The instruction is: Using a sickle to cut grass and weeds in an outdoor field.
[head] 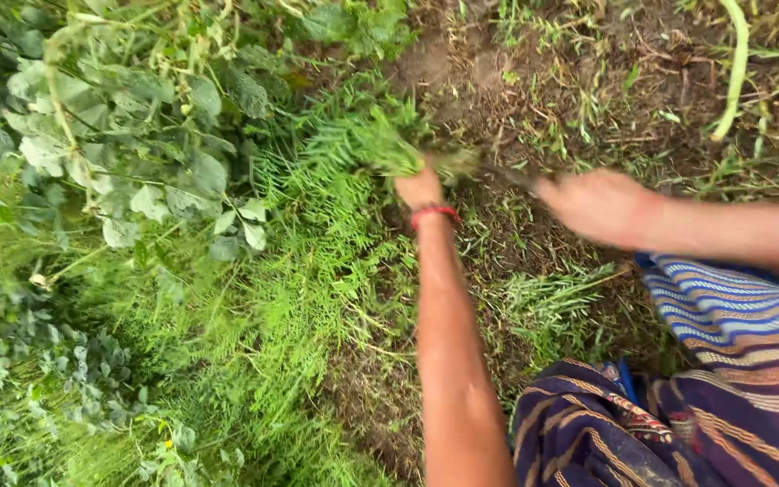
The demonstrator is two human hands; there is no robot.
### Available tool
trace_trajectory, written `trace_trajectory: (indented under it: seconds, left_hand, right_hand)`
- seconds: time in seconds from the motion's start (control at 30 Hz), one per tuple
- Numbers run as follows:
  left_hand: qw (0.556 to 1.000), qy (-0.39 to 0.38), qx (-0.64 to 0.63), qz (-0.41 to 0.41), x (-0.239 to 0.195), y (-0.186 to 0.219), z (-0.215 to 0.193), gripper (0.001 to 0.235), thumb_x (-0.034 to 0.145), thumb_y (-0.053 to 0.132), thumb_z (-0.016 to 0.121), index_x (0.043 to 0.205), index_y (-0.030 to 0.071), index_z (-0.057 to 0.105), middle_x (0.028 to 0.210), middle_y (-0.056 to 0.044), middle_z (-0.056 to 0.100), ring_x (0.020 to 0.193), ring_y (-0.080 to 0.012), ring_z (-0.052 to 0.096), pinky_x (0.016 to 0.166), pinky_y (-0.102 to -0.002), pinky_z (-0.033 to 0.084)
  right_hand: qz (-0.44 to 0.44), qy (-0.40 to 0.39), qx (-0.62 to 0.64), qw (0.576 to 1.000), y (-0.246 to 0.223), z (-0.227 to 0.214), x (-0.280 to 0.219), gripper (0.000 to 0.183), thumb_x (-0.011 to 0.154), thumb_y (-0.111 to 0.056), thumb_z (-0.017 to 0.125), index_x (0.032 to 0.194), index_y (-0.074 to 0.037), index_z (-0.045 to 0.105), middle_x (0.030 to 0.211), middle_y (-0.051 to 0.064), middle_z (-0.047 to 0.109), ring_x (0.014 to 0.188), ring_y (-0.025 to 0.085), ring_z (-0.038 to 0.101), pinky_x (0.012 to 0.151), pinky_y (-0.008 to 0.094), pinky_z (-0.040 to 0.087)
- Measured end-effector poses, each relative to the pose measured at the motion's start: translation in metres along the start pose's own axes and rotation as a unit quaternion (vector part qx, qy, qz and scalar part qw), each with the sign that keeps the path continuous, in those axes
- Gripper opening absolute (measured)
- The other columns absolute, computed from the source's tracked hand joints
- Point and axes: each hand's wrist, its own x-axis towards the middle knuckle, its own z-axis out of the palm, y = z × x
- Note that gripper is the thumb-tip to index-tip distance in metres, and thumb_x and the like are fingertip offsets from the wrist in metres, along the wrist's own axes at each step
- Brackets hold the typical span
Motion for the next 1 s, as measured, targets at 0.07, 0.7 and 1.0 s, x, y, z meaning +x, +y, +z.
trace_trajectory:
  seconds: [0.07, 0.7, 1.0]
  left_hand:
    - [0.999, -0.044, -0.027, -0.005, -0.040, -0.006, -0.007, 0.054, 0.088, 0.023, 0.078, 0.133, 0.000, 0.061, 0.129, -0.017, 0.070, 0.114, -0.0312, 0.069, 0.104, -0.043, 0.053]
    - [0.962, -0.017, -0.230, -0.147, -0.041, -0.037, -0.050, 0.081, 0.081, 0.001, 0.080, 0.151, 0.011, 0.040, 0.144, -0.006, 0.058, 0.130, -0.0215, 0.056, 0.114, -0.039, 0.040]
    - [0.979, 0.019, -0.192, -0.066, 0.007, -0.041, -0.036, 0.062, 0.080, 0.000, 0.082, 0.138, -0.001, 0.059, 0.131, -0.013, 0.067, 0.114, -0.0252, 0.064, 0.106, -0.043, 0.048]
  right_hand:
    - [0.022, -0.080, -0.012, 0.997, -0.003, -0.006, -0.044, 0.046, 0.090, -0.024, 0.055, 0.134, -0.008, 0.050, 0.076, 0.012, 0.068, 0.064, 0.029, 0.074, 0.055, 0.043, 0.063]
    - [-0.063, 0.052, -0.063, 0.995, -0.030, 0.016, 0.050, 0.041, 0.085, -0.013, 0.059, 0.123, 0.002, 0.057, 0.081, 0.017, 0.070, 0.060, 0.031, 0.074, 0.045, 0.042, 0.059]
    - [-0.082, 0.054, -0.104, 0.990, -0.044, 0.031, 0.067, 0.049, 0.082, -0.012, 0.058, 0.127, 0.008, 0.057, 0.075, 0.015, 0.069, 0.060, 0.026, 0.071, 0.045, 0.042, 0.058]
